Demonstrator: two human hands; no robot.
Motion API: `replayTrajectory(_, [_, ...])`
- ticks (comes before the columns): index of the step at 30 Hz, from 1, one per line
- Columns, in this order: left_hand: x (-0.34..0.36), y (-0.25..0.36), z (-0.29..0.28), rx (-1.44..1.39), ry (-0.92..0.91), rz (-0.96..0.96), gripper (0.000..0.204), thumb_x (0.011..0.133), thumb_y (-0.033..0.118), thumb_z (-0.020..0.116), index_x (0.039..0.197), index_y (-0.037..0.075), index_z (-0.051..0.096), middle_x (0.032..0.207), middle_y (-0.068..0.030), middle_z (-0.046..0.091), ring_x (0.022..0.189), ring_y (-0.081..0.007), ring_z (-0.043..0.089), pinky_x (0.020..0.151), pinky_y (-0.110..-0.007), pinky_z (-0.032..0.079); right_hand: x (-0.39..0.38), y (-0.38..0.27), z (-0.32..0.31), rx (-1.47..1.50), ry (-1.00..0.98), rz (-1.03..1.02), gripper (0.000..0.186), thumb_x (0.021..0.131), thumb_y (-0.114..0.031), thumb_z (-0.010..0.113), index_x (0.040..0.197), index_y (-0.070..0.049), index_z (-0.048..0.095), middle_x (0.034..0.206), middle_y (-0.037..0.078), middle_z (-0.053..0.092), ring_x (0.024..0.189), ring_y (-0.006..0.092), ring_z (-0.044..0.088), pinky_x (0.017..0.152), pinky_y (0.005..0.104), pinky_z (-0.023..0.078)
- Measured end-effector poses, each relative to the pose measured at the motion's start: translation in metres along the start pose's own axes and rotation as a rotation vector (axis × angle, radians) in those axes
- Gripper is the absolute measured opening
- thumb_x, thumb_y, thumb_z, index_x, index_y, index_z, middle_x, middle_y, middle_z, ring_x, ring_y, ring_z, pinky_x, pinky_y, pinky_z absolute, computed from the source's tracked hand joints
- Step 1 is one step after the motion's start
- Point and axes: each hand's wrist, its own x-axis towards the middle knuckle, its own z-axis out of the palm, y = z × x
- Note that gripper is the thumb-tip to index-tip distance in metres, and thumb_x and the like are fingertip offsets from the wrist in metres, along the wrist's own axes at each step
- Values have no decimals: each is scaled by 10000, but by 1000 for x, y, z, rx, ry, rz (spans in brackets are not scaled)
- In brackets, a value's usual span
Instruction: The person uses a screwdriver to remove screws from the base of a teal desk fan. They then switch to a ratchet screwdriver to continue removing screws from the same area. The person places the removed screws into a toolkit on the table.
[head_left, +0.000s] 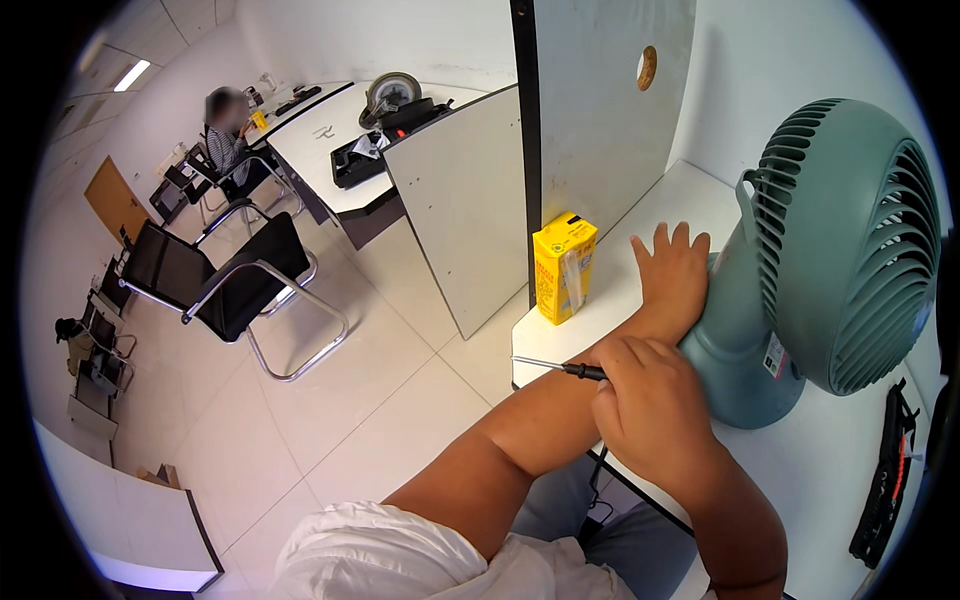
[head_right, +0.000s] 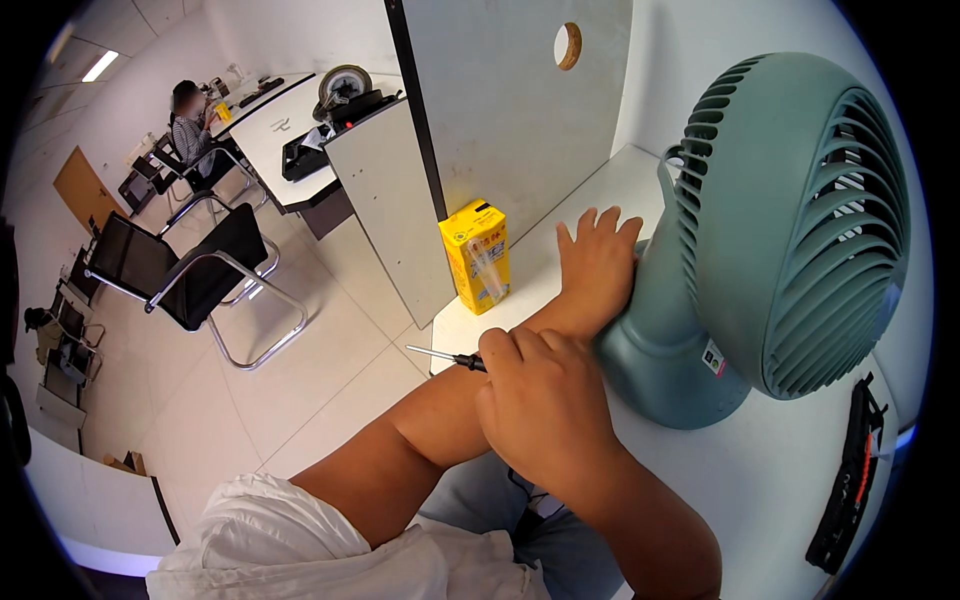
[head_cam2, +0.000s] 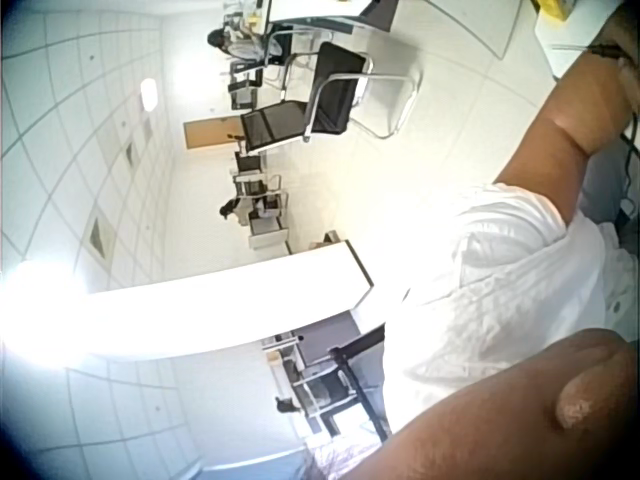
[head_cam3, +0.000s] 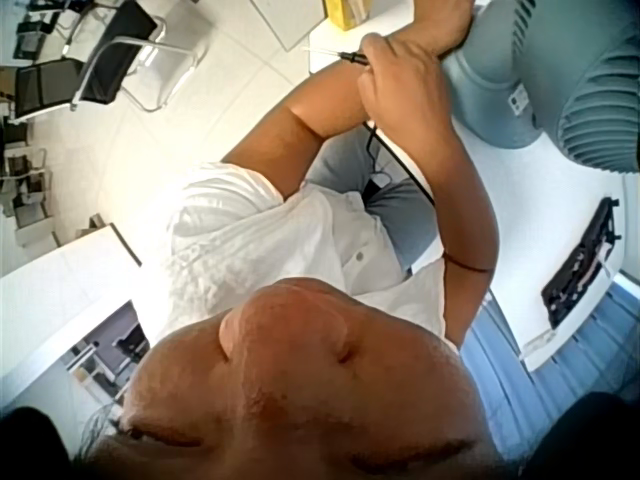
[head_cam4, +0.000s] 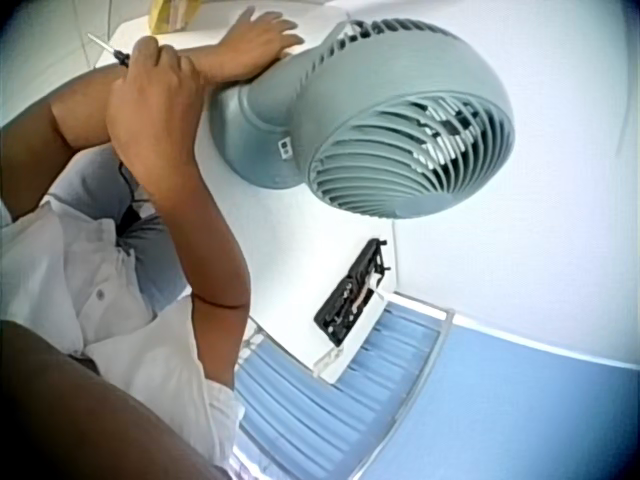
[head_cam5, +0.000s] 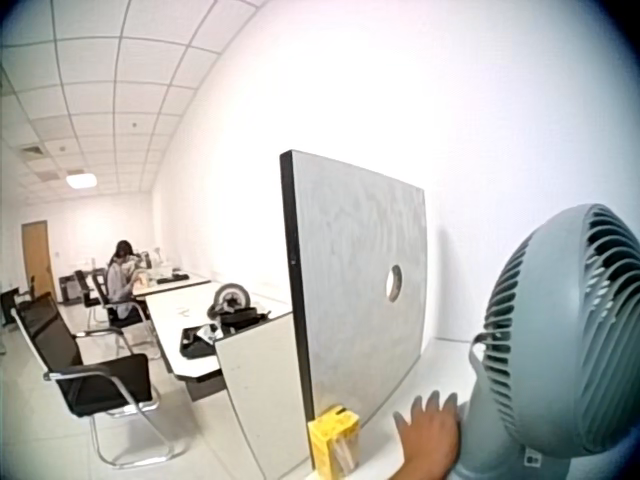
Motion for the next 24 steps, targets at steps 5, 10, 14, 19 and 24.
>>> replayTrajectory(5, [0, 0, 0, 1, -10, -11, 431, 786, 110, 630, 1210, 127, 557, 1327, -130, 485, 1274, -362, 391, 996, -652, 285, 0, 4, 3, 6, -3, -1, 141, 686, -53, 570, 822, -31, 540, 713, 116, 570, 716, 305, 569, 683, 429, 448])
replayTrajectory(10, [0, 1, 1, -4, -5, -3, 431, 785, 116, 638, 1209, 129, 558, 1327, -130, 486, 1270, -358, 397, 998, -649, 285, 2, 7, -1, 6, 14, 5, 129, 693, -44, 556, 819, -23, 536, 709, 127, 570, 713, 320, 567, 678, 443, 449])
replayTrajectory(14, [0, -1, 1, 0, 2, -10, 431, 784, 121, 643, 1208, 134, 561, 1322, -125, 493, 1267, -353, 402, 995, -641, 287, 2, 6, -6, 170, -48, 37, 123, 701, -37, 541, 821, -15, 532, 704, 145, 576, 707, 336, 572, 674, 453, 446])
replayTrajectory(19, [1, 0, 4, 1, 7, -11, 430, 780, 127, 648, 1203, 137, 570, 1314, -119, 503, 1258, -340, 410, 989, -631, 294, 4, 9, -10, 162, -18, 73, 116, 713, -36, 527, 827, -11, 527, 703, 160, 579, 709, 355, 577, 679, 458, 441])
replayTrajectory(24, [2, -1, 6, 2, 23, -7, 428, 777, 127, 646, 1200, 140, 579, 1304, -115, 514, 1256, -337, 413, 990, -631, 292, 3, 4, -13, 283, -72, 107, 117, 725, -36, 522, 838, -6, 530, 720, 168, 592, 728, 360, 579, 692, 461, 442])
